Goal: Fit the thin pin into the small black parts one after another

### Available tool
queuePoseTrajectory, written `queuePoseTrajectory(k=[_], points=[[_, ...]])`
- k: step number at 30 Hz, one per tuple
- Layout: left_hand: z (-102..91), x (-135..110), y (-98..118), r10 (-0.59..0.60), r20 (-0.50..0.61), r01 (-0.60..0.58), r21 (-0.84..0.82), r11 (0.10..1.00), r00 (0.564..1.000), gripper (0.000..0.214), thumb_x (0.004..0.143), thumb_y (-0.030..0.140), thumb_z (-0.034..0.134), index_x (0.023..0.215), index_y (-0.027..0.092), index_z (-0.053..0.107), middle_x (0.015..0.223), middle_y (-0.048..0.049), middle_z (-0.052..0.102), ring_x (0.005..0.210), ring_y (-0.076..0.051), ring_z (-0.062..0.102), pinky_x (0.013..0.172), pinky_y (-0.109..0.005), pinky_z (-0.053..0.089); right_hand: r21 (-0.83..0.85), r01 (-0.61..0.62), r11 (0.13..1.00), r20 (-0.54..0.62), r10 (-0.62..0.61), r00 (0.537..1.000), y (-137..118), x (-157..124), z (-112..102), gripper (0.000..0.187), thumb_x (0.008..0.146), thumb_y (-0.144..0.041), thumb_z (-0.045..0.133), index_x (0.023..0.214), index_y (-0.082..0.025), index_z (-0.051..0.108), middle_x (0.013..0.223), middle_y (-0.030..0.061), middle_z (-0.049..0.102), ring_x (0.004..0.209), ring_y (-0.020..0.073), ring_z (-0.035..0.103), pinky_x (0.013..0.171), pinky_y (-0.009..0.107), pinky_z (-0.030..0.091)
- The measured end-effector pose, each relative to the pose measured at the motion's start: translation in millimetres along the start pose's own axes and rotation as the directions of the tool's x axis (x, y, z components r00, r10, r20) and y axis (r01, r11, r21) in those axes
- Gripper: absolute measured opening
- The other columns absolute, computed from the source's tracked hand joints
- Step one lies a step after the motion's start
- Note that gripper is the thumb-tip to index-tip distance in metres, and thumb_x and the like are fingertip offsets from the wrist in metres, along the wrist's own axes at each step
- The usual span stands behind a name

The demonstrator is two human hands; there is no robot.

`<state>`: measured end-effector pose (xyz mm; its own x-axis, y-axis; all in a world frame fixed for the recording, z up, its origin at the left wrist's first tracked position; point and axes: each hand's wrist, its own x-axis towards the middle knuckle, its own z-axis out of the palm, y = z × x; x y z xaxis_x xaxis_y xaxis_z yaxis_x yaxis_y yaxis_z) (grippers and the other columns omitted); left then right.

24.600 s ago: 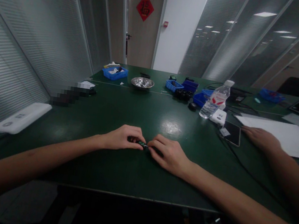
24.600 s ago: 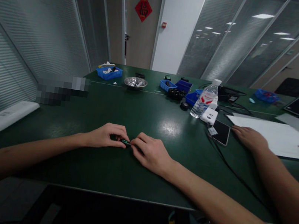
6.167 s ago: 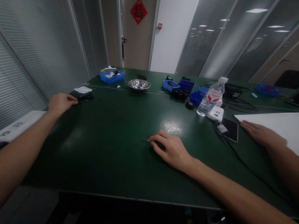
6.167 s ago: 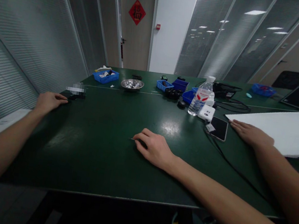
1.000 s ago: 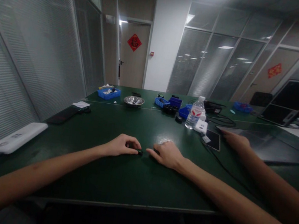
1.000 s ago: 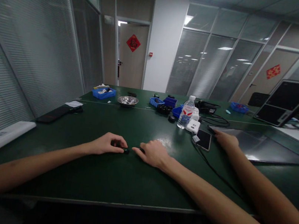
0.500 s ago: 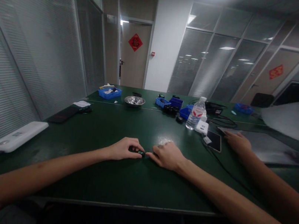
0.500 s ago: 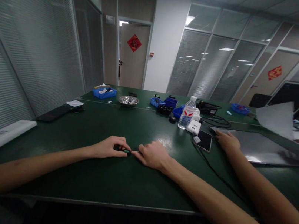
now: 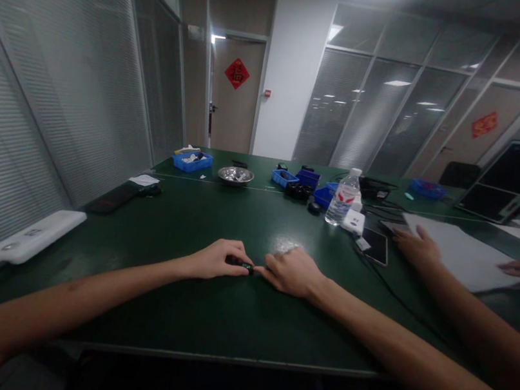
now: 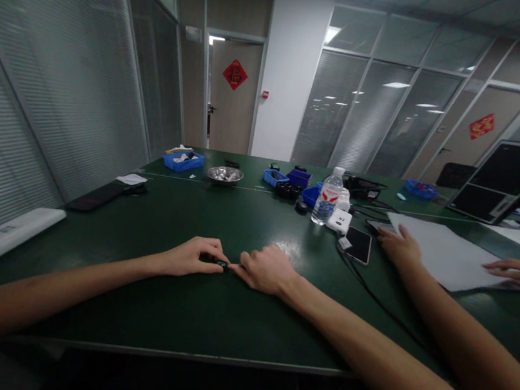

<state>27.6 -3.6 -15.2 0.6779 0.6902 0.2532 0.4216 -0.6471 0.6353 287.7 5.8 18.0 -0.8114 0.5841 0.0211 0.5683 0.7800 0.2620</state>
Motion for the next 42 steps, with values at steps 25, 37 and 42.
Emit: queuePoseTrajectory(k=[25,37,42], points=[[-1.5,-1.5,3.5,-0.002,0.021,0.003,-0.026,1.0,1.0,0.032,0.098,0.042,0.063,0.12,0.022,0.074,0.104,-0.0064,0.064,0.092,-0.018,0.061,0.079,-0.029,0.045,-0.001,0.021,1.0,-0.033,-0.021,0.999,0.2,-0.9,1.0,0.05,0.11,-0.049,0.028,0.095,-0.017,0.064,0.076,0.0076,0.071,0.059,0.0173,0.062,0.056,0.027,0.03],[-5.0,0.2,3.3,-0.007,0.034,0.011,-0.13,0.991,0.999,0.034,0.098,0.043,0.064,0.122,0.023,0.076,0.103,-0.0063,0.066,0.091,-0.018,0.062,0.079,-0.028,0.045,0.009,-0.023,1.0,-0.041,0.024,0.999,-1.8,1.6,4.6,0.051,0.11,-0.05,0.028,0.096,-0.017,0.063,0.08,0.0086,0.073,0.062,0.0181,0.064,0.06,0.027,0.034],[-4.7,-0.4,1.2,-0.017,0.035,0.021,-0.131,0.991,0.999,0.034,0.099,0.044,0.063,0.123,0.025,0.076,0.106,-0.0063,0.066,0.092,-0.018,0.062,0.08,-0.027,0.045,0.024,-0.031,0.999,-0.036,0.032,0.999,-1.1,2.1,7.6,0.05,0.11,-0.05,0.029,0.095,-0.017,0.063,0.079,0.0088,0.072,0.062,0.018,0.064,0.06,0.027,0.034]])
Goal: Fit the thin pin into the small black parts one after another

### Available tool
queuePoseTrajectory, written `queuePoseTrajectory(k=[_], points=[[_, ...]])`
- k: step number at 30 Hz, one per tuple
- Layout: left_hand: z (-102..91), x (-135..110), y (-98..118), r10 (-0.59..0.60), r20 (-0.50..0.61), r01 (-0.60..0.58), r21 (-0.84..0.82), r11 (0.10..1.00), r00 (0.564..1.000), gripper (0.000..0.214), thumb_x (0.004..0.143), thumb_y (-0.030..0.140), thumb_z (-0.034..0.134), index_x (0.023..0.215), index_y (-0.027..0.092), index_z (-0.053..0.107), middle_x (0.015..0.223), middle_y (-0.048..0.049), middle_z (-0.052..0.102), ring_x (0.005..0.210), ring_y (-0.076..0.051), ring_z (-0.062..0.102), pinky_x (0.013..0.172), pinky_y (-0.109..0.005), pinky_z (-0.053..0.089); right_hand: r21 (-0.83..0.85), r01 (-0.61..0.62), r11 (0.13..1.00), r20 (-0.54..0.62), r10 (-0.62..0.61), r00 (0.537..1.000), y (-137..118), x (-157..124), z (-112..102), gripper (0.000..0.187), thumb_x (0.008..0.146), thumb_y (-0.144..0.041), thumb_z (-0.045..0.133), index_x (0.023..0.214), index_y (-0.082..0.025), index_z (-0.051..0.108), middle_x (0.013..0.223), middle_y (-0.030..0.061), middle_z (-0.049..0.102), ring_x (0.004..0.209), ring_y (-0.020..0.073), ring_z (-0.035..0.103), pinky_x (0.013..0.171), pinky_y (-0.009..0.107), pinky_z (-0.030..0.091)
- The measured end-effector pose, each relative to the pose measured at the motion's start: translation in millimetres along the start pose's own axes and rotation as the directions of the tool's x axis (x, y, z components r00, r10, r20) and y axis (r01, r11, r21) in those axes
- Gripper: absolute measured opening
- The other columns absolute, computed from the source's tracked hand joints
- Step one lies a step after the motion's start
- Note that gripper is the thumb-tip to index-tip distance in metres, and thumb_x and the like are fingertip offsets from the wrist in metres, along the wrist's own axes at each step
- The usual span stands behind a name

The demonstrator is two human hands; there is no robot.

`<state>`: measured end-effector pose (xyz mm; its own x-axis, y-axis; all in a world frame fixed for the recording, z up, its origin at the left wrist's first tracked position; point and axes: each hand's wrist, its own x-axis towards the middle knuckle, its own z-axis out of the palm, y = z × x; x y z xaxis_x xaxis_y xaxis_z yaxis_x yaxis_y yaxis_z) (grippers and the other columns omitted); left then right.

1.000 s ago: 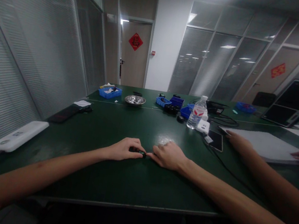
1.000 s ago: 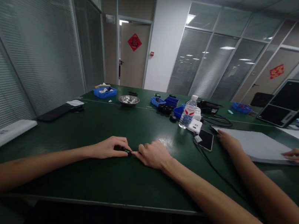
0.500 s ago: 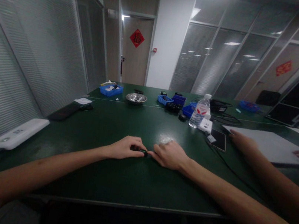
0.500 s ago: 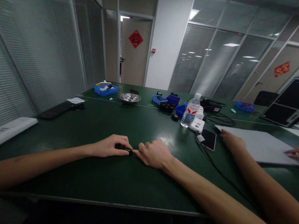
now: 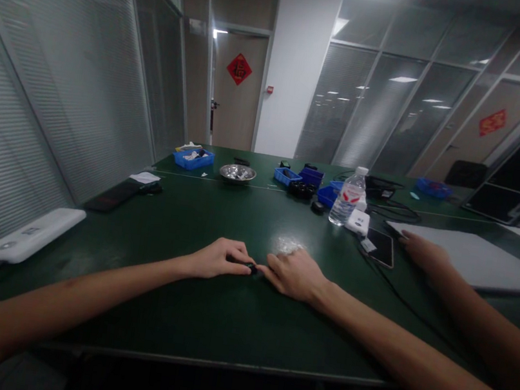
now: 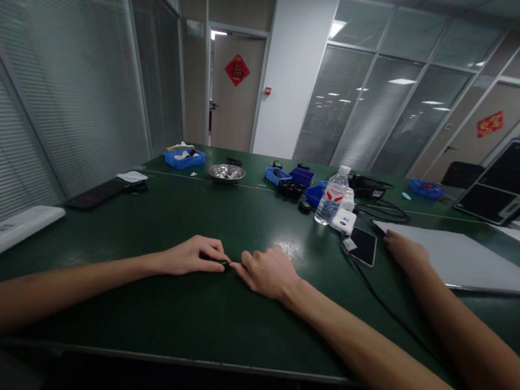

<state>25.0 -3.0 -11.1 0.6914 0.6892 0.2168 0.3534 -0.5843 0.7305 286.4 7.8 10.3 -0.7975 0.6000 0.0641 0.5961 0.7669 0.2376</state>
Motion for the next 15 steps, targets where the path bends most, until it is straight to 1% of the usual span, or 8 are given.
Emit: queuePoseTrajectory(k=[6,11,15], points=[[-1.0,0.0,2.4,-0.012,0.01,0.012,-0.002,1.0,1.0,0.033,0.099,0.043,0.062,0.123,0.026,0.076,0.105,-0.0055,0.066,0.092,-0.018,0.062,0.079,-0.027,0.045,0.02,0.013,1.0,-0.022,-0.012,1.0,0.9,0.7,1.8,0.051,0.11,-0.05,0.027,0.094,-0.016,0.062,0.076,0.0078,0.07,0.06,0.0171,0.062,0.057,0.027,0.028],[-1.1,0.2,4.6,-0.039,0.009,0.039,-0.006,0.999,0.999,0.033,0.098,0.045,0.063,0.12,0.025,0.078,0.105,-0.0056,0.067,0.09,-0.018,0.062,0.078,-0.027,0.045,0.046,0.054,0.997,-0.054,-0.052,0.997,1.4,0.9,0.0,0.045,0.11,-0.047,0.03,0.096,-0.017,0.061,0.08,0.0058,0.069,0.059,0.0152,0.058,0.055,0.029,0.023],[-0.9,1.0,5.3,-0.048,0.003,0.048,-0.007,0.999,0.999,0.033,0.097,0.043,0.065,0.12,0.024,0.078,0.103,-0.0054,0.067,0.091,-0.018,0.063,0.079,-0.027,0.045,0.061,0.095,0.994,-0.075,-0.091,0.993,2.3,0.6,-1.0,0.038,0.109,-0.042,0.034,0.098,-0.017,0.06,0.082,0.0054,0.067,0.062,0.0144,0.057,0.056,0.029,0.022]])
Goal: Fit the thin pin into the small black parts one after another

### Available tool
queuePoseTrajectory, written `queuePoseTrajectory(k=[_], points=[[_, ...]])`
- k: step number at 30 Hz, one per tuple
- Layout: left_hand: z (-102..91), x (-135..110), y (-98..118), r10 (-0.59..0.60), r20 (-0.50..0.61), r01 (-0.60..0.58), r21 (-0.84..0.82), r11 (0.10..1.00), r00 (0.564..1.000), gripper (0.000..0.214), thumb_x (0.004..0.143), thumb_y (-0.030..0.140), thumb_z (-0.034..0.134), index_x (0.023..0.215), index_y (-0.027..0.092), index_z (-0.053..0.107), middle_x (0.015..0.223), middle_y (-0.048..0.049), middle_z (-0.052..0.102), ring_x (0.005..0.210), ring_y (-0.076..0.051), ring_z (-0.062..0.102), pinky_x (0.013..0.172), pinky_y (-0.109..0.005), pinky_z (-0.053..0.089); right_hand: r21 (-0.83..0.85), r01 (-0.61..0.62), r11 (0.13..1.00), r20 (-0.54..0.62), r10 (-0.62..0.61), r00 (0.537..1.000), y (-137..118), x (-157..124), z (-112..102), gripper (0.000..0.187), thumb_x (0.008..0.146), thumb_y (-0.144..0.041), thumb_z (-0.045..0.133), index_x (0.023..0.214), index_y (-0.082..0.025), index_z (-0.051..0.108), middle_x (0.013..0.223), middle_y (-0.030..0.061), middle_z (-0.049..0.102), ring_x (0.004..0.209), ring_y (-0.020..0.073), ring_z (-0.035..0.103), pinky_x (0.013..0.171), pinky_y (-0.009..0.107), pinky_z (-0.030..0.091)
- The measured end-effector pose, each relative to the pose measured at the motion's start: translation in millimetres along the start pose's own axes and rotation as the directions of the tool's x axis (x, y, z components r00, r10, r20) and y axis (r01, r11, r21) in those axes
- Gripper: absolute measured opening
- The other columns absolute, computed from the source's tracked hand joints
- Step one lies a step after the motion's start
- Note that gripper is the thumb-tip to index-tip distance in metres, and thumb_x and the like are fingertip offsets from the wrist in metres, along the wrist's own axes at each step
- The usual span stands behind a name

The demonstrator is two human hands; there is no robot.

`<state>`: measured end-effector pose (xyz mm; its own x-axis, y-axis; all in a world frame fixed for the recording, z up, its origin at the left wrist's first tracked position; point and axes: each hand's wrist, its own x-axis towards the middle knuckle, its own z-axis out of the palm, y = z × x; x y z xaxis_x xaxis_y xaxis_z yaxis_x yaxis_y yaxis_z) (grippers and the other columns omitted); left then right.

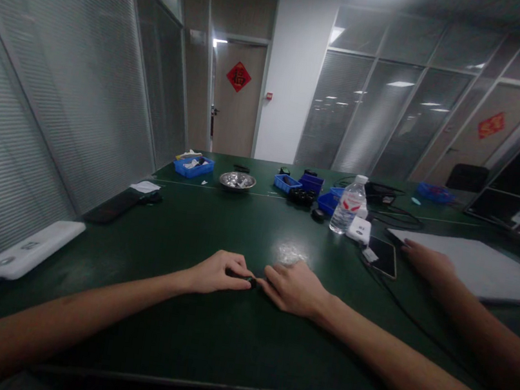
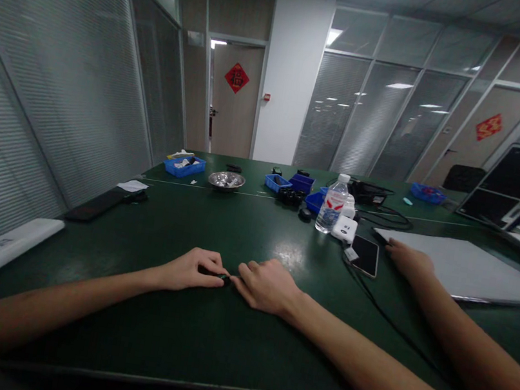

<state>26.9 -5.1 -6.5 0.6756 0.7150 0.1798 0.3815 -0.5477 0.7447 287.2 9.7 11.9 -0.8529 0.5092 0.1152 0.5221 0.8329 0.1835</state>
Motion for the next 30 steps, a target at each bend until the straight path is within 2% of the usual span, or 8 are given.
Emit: queuePoseTrajectory(k=[12,19,25,27,30], points=[[0.2,-2.6,0.9,-0.012,-0.053,0.015,0.044,0.999,0.999,0.03,0.098,0.041,0.065,0.119,0.024,0.078,0.104,-0.0054,0.066,0.09,-0.018,0.063,0.08,-0.028,0.046,0.041,0.016,0.999,-0.04,-0.014,0.999,-0.4,2.9,2.8,0.034,0.109,-0.04,0.037,0.099,-0.016,0.059,0.082,0.0038,0.064,0.06,0.0121,0.053,0.054,0.03,0.021],[0.2,-5.7,3.1,-0.029,-0.113,0.041,0.109,0.993,0.993,0.029,0.098,0.039,0.064,0.12,0.022,0.076,0.106,-0.0071,0.066,0.094,-0.02,0.063,0.083,-0.032,0.048,0.116,0.026,0.993,-0.059,-0.019,0.998,1.2,8.8,5.5,0.028,0.109,-0.035,0.039,0.103,-0.017,0.06,0.086,0.004,0.065,0.068,0.0134,0.056,0.057,0.028,0.029],[-0.1,0.0,-3.3,-0.122,-0.116,0.136,0.123,0.983,0.986,0.023,0.098,0.033,0.066,0.118,0.026,0.075,0.105,-0.0049,0.067,0.099,-0.021,0.061,0.089,-0.035,0.045,0.209,0.041,0.977,-0.071,-0.026,0.997,6.4,13.4,19.8,0.023,0.108,-0.029,0.04,0.106,-0.018,0.06,0.088,0.004,0.064,0.07,0.0158,0.057,0.06,0.029,0.036],[-0.7,3.4,-5.3,-0.161,-0.117,0.174,0.106,0.979,0.98,0.021,0.096,0.03,0.067,0.115,0.027,0.076,0.104,-0.0042,0.067,0.099,-0.021,0.06,0.089,-0.035,0.045,0.254,0.029,0.967,-0.091,-0.006,0.996,8.3,15.9,22.8,0.021,0.107,-0.028,0.041,0.105,-0.019,0.061,0.087,0.0035,0.063,0.07,0.0168,0.058,0.059,0.031,0.036],[-1.1,7.1,-8.4,-0.194,-0.125,0.204,0.067,0.977,0.973,0.019,0.096,0.028,0.067,0.112,0.027,0.076,0.104,-0.0041,0.068,0.097,-0.021,0.061,0.087,-0.035,0.046,0.337,-0.028,0.941,-0.063,0.052,0.997,10.5,18.5,25.5,0.022,0.106,-0.029,0.042,0.103,-0.02,0.062,0.086,0.0035,0.063,0.072,0.0174,0.059,0.06,0.031,0.038]])
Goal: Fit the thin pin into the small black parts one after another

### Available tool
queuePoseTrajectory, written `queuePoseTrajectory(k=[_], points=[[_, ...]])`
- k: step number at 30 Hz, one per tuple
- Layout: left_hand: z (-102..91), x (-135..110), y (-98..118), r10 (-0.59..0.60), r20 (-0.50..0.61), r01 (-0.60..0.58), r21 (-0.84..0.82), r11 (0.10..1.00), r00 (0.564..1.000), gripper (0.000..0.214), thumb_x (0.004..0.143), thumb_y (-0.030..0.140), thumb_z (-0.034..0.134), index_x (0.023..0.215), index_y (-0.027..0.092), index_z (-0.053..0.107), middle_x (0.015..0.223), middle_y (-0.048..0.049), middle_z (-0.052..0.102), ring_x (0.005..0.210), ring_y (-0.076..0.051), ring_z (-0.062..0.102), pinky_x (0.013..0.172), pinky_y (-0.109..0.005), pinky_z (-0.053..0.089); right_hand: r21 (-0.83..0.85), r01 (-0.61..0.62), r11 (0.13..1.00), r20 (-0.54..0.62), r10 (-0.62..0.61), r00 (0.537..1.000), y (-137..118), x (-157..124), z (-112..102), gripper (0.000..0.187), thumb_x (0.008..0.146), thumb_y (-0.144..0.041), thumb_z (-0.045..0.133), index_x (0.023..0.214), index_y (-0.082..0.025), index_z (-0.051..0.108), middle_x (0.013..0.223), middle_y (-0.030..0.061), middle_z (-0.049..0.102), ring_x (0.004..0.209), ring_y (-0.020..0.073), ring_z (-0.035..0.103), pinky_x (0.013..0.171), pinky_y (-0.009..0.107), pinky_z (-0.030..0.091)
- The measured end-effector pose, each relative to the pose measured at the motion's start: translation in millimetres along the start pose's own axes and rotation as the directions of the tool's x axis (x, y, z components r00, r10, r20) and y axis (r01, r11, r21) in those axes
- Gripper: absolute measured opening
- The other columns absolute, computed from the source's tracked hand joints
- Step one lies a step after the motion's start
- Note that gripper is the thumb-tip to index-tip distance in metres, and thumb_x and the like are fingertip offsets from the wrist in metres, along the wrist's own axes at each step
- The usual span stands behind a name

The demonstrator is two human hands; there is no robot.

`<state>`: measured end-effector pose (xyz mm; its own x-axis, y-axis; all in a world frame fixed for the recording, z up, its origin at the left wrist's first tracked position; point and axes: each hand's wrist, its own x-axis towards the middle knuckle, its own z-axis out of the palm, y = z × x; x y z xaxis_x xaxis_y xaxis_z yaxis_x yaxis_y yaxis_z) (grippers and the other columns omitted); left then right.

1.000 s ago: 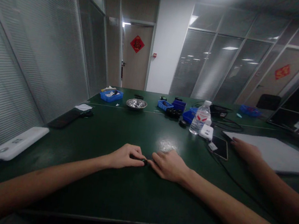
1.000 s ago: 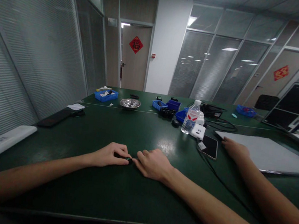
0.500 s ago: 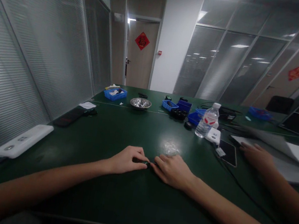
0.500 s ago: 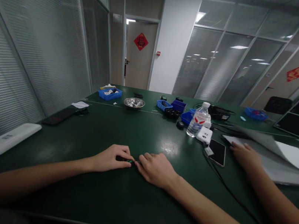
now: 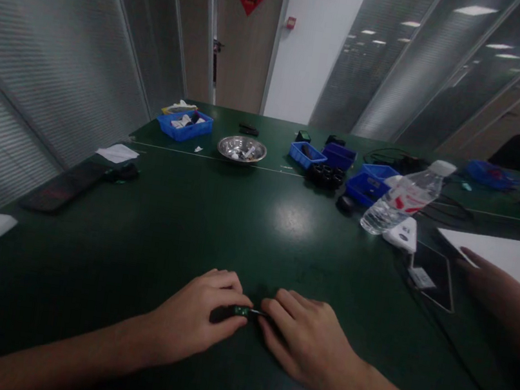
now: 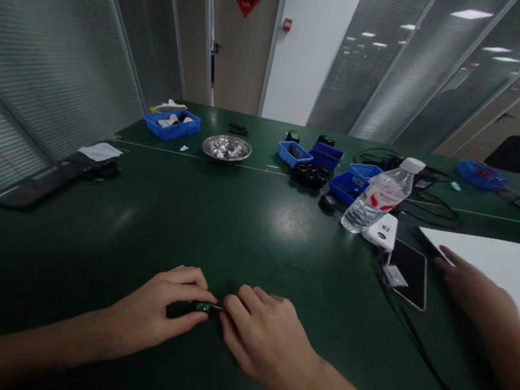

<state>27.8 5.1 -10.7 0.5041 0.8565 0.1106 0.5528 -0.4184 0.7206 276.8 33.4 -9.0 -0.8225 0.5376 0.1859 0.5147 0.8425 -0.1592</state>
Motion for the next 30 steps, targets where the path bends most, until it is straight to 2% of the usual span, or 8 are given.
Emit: queuePoseTrajectory(k=[6,14,21,30], points=[[2.9,-0.7,-4.7,0.047,-0.027,-0.047,-0.003,0.999,0.999,0.018,0.096,0.028,0.067,0.112,0.028,0.075,0.102,-0.0052,0.069,0.095,-0.021,0.062,0.087,-0.037,0.046,0.057,-0.029,0.998,-0.012,0.029,0.999,2.4,-1.0,2.6,0.022,0.106,-0.029,0.044,0.099,-0.022,0.064,0.084,0.003,0.063,0.07,0.0159,0.059,0.061,0.032,0.04],[1.6,-2.9,-3.2,0.021,-0.005,-0.021,0.008,1.0,1.0,0.019,0.096,0.026,0.067,0.114,0.028,0.073,0.104,-0.0034,0.068,0.098,-0.021,0.061,0.091,-0.038,0.043,0.063,-0.011,0.998,-0.025,0.012,1.0,0.7,0.3,3.6,0.02,0.106,-0.027,0.044,0.097,-0.022,0.061,0.082,0.0022,0.06,0.069,0.0165,0.057,0.061,0.032,0.038],[-1.1,-0.4,-2.4,0.011,0.026,-0.011,-0.004,1.0,1.0,0.023,0.097,0.027,0.067,0.119,0.029,0.072,0.105,-0.0032,0.068,0.098,-0.02,0.06,0.089,-0.037,0.042,0.017,0.026,1.0,0.008,-0.026,1.0,5.6,1.3,4.0,0.018,0.107,-0.027,0.043,0.099,-0.022,0.059,0.083,0.0017,0.059,0.069,0.017,0.056,0.061,0.032,0.037],[0.2,1.3,-2.1,0.001,0.0,-0.001,-0.049,0.999,1.0,0.026,0.095,0.021,0.069,0.119,0.029,0.073,0.104,-0.0025,0.067,0.097,-0.019,0.059,0.087,-0.034,0.042,0.028,0.019,0.999,-0.015,-0.019,1.0,7.0,1.5,5.0,0.018,0.106,-0.025,0.044,0.1,-0.021,0.061,0.083,0.0017,0.058,0.069,0.0167,0.056,0.06,0.031,0.036]])
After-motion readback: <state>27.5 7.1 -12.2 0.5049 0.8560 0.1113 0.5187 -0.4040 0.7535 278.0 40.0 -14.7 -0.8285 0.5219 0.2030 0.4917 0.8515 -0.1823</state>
